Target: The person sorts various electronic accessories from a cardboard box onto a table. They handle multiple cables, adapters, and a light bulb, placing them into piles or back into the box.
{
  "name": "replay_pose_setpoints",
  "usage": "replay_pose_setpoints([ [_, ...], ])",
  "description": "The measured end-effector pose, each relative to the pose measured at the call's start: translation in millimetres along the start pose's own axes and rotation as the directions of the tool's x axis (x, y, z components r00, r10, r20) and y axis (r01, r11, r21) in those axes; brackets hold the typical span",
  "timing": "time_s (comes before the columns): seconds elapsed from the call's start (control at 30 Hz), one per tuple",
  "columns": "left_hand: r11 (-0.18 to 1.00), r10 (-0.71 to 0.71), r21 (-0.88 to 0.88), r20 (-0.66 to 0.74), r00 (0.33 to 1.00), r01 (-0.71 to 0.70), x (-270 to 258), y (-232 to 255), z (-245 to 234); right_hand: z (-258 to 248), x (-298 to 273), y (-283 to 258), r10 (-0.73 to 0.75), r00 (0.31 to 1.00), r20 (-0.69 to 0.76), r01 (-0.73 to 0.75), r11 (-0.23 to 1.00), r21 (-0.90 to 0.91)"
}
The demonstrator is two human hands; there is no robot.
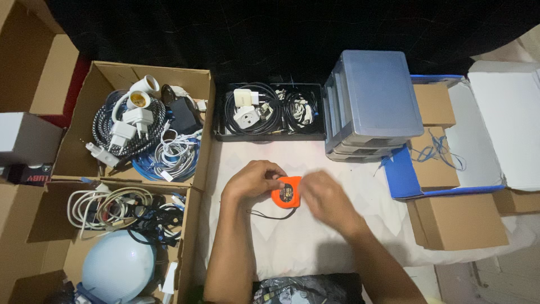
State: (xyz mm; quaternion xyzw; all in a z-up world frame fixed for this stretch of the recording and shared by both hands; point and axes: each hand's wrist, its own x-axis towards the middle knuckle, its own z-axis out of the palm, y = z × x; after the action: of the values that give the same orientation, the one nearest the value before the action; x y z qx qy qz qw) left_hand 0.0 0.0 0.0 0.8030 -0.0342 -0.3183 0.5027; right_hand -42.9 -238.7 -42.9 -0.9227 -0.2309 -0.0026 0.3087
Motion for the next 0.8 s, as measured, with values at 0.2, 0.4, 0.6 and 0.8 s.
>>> replay_pose_setpoints([
  [0.2,0.854,0.52,0.324,-0.583,0.625,-0.408,30.5,-36.9,9.3,-19.2,94.6,-15.8,-0.035,0.921,-0.387,-0.017,0.991,-0.13],
  [0.4,0.782,0.622,0.595,-0.72,0.307,-0.187,41.6,-30.0,4.2,-12.3,126.5,-16.7,0.096,0.952,-0.289,-0.134,0.985,-0.112],
  [0.6,0.817,0.574,0.543,-0.729,0.374,-0.195,38.6,-24.7,6.3,-9.9,134.4,-8.5,-0.013,0.913,-0.408,-0.049,0.989,-0.141],
  [0.8,0.814,0.557,0.458,-0.789,0.259,-0.357,36.5,-29.3,-6.1,-24.5,105.8,-33.1,-0.135,0.862,-0.489,0.093,0.99,-0.109],
])
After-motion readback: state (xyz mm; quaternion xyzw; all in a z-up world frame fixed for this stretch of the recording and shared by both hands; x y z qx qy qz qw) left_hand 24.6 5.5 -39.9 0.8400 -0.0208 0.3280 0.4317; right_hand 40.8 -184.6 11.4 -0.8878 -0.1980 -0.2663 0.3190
